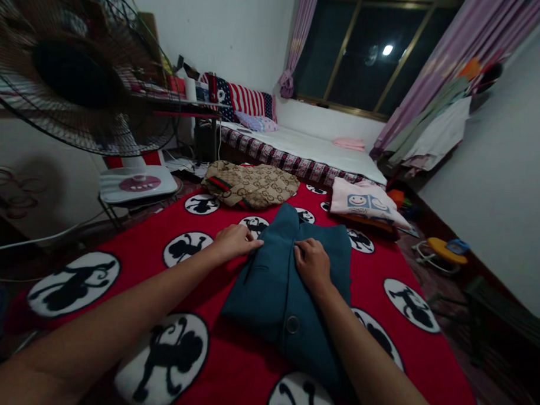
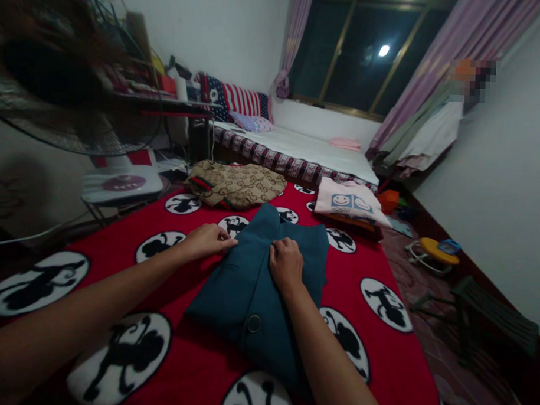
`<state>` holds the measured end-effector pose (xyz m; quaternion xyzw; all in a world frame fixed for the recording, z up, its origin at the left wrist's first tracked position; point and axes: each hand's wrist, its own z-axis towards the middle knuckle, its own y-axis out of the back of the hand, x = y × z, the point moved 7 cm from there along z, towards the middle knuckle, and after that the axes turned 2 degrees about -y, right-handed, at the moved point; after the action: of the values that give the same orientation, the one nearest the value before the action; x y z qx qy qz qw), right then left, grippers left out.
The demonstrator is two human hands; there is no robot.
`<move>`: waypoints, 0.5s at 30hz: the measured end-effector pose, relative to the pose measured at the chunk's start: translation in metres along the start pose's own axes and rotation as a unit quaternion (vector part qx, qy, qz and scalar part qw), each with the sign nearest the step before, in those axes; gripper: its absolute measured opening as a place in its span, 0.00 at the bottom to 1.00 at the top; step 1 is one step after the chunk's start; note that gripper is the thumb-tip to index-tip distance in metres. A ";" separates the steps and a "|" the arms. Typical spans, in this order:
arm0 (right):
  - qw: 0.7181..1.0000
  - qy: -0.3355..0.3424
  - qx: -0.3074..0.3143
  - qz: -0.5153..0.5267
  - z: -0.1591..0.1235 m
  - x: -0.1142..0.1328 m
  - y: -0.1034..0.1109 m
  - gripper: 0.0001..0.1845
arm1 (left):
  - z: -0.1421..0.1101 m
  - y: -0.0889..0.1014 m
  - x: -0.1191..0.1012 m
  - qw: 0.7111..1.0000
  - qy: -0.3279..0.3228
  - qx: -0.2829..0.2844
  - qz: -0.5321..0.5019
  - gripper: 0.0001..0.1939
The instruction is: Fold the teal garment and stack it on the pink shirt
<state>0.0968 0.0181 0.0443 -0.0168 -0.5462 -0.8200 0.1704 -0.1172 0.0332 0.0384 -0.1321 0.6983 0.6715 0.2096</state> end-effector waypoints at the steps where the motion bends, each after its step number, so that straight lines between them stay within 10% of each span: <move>1: 1.000 -0.010 0.022 -0.013 0.004 0.001 0.002 0.16 | -0.004 -0.005 0.000 0.999 -0.006 0.025 -0.026 0.23; 9: 0.965 -0.082 0.245 -0.044 0.054 0.028 0.006 0.51 | -0.079 -0.014 -0.087 0.986 -0.156 -0.012 -0.061 0.35; 15: 0.954 -0.076 0.265 -0.114 0.076 0.033 -0.013 0.33 | -0.115 -0.035 -0.133 0.972 -0.223 0.079 -0.008 0.24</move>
<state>0.0496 0.0827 0.0703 0.0291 -0.7533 -0.6562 0.0317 0.0026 -0.0959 0.0714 0.0323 0.6836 0.6250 0.3754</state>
